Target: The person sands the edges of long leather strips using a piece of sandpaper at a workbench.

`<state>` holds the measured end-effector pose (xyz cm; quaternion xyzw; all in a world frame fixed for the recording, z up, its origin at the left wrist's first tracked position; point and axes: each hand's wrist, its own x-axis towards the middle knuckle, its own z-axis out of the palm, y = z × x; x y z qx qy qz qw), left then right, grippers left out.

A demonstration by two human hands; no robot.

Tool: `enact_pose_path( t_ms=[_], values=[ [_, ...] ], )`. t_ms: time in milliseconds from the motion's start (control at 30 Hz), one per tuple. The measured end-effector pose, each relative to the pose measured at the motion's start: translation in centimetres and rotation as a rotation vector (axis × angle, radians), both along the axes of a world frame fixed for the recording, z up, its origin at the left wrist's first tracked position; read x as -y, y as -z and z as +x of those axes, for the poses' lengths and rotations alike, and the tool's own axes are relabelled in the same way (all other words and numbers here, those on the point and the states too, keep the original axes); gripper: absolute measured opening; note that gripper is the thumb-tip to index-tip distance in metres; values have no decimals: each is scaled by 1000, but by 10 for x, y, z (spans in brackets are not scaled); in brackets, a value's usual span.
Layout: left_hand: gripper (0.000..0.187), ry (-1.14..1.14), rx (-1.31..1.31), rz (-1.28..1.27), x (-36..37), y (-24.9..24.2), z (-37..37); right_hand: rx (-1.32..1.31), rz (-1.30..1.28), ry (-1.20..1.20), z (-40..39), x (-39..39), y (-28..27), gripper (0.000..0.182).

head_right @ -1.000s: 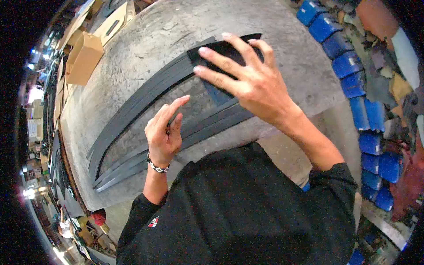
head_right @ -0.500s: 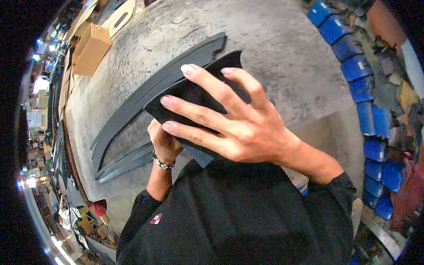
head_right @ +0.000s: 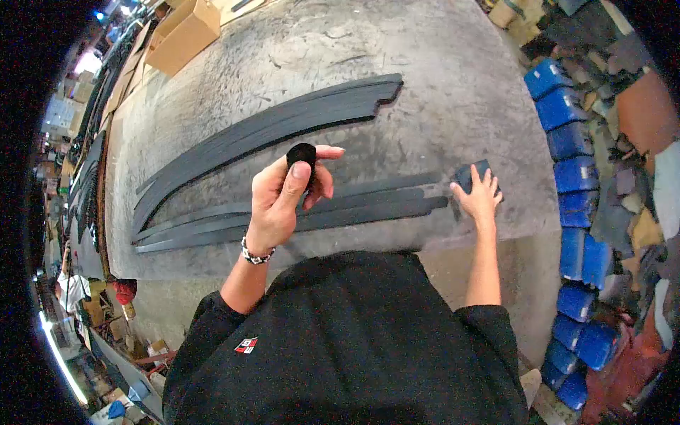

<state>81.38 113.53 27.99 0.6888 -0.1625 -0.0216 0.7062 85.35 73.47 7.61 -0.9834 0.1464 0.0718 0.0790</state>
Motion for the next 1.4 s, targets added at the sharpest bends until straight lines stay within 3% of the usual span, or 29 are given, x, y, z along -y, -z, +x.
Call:
enact_pose_path(
  t_ms=[67,133,233,300,367,433,467,533,600,700,767,867,933,1033,1100,1167,1233,1300,1400],
  values=[
    [41,19,-23,-12,0,0,1,192,187,0,-1,-18,-8,67],
    [41,52,-66,-17,0,0,2,367,523,-211,-6,-72,-52,48],
    [42,126,-127,-42,-1,0,5,5,1287,-457,-27,-158,-115,39],
    [43,191,-148,-95,-2,2,6,-96,1477,-630,-37,-200,-129,34],
    [46,235,-217,-57,-3,0,7,-79,1323,-652,-51,-227,-122,29],
    [53,244,-300,3,3,-7,5,-99,1328,-613,-54,-232,-121,24],
    [51,220,-125,86,4,-2,7,-129,1409,-561,-52,-233,-122,24],
    [50,172,-133,258,-7,4,6,-77,1606,-378,-51,-235,-121,30],
    [48,-23,193,309,-18,55,14,81,1827,-94,-52,-228,-112,37],
    [51,-92,-124,862,-52,101,2,335,1895,302,-45,-195,-99,45],
    [55,-172,-86,977,-75,146,-10,423,1838,578,-49,-163,-84,41],
    [62,-294,-114,1167,-114,204,-28,647,1565,674,-72,-95,-35,38],
    [61,-358,-141,1247,-136,230,-41,670,1461,917,-81,-52,-13,33],
    [57,-387,-141,1331,-122,223,-50,647,1301,983,-100,-19,25,27],
    [53,-322,-254,1328,-117,207,-45,656,1246,1015,-106,-14,33,33],
    [56,-342,-153,1277,-122,228,-44,681,1156,1030,-108,-1,39,32],
    [51,-342,-272,1263,-114,221,-37,663,1114,995,-102,1,35,32],
    [46,-409,-201,1328,-114,235,-35,633,1227,896,-94,5,42,31],
    [41,-442,-350,1427,-137,239,-34,532,1456,818,-78,-22,50,30]
  ],
)
